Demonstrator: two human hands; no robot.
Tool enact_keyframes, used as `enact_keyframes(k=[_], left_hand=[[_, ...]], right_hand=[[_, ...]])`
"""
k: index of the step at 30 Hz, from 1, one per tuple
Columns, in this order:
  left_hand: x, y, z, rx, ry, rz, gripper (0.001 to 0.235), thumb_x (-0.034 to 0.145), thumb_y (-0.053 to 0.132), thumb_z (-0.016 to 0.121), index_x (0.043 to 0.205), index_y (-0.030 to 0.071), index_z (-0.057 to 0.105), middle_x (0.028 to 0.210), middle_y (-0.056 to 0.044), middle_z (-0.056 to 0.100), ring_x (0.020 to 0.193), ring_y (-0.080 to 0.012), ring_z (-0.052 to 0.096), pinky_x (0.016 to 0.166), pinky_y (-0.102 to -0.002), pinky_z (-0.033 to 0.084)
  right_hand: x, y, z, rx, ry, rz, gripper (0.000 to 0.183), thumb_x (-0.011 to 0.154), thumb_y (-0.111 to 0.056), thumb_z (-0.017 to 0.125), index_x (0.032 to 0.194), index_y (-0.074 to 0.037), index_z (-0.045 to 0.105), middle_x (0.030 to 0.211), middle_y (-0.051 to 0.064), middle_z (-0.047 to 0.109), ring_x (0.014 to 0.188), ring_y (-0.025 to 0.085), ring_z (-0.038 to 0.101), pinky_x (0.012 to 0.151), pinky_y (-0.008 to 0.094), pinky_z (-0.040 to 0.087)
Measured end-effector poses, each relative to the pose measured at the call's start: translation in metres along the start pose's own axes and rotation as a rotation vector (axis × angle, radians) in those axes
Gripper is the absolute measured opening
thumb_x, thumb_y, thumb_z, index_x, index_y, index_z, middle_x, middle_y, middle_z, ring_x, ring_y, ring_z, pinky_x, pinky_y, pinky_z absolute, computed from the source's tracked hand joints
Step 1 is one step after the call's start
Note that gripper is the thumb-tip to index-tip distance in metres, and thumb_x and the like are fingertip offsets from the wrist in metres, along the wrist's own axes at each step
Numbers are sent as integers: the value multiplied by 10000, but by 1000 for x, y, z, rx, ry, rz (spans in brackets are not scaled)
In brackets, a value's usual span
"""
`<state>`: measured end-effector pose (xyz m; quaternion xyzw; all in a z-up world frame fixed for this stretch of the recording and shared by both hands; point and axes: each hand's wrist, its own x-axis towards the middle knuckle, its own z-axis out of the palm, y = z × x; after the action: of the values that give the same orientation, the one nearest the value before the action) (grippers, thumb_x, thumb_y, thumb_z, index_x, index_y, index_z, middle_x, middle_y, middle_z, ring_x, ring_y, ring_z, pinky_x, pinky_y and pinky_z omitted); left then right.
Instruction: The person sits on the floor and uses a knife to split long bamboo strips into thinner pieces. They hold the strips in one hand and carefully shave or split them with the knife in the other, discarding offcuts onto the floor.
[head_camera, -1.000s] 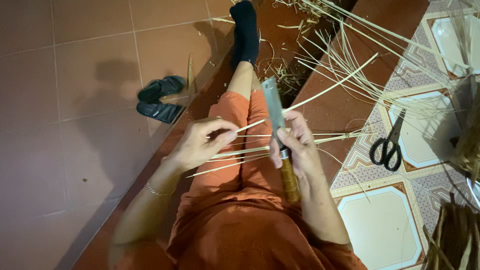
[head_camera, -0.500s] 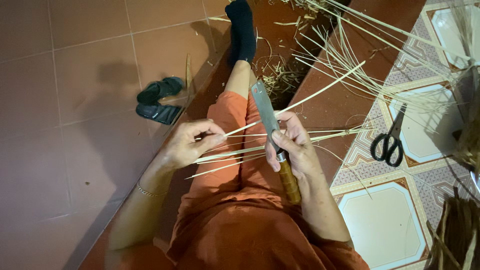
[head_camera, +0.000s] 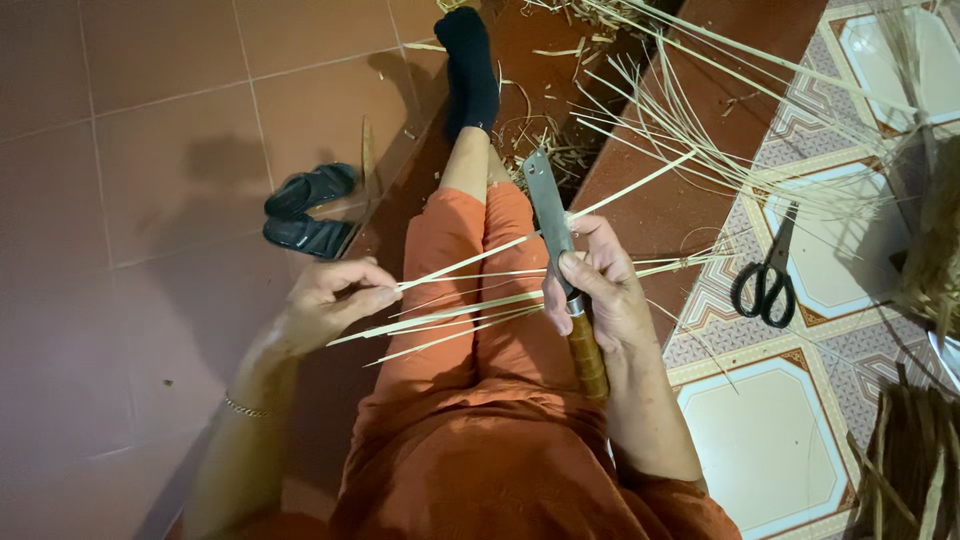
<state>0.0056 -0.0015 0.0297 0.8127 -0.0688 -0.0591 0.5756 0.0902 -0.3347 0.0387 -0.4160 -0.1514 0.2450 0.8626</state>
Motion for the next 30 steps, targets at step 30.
enact_keyframes(k=[30], left_hand=[[-49,-53,-46,-284,56,-103,146,928,156,745,935,26,811,733,-25,667,647,-91,524,555,-256,438]], right_hand=[[6,-19,-27,52,52,-98,274,1046,-81,630,1283,-61,495,672,114,595,466,186,540,398,298,430]])
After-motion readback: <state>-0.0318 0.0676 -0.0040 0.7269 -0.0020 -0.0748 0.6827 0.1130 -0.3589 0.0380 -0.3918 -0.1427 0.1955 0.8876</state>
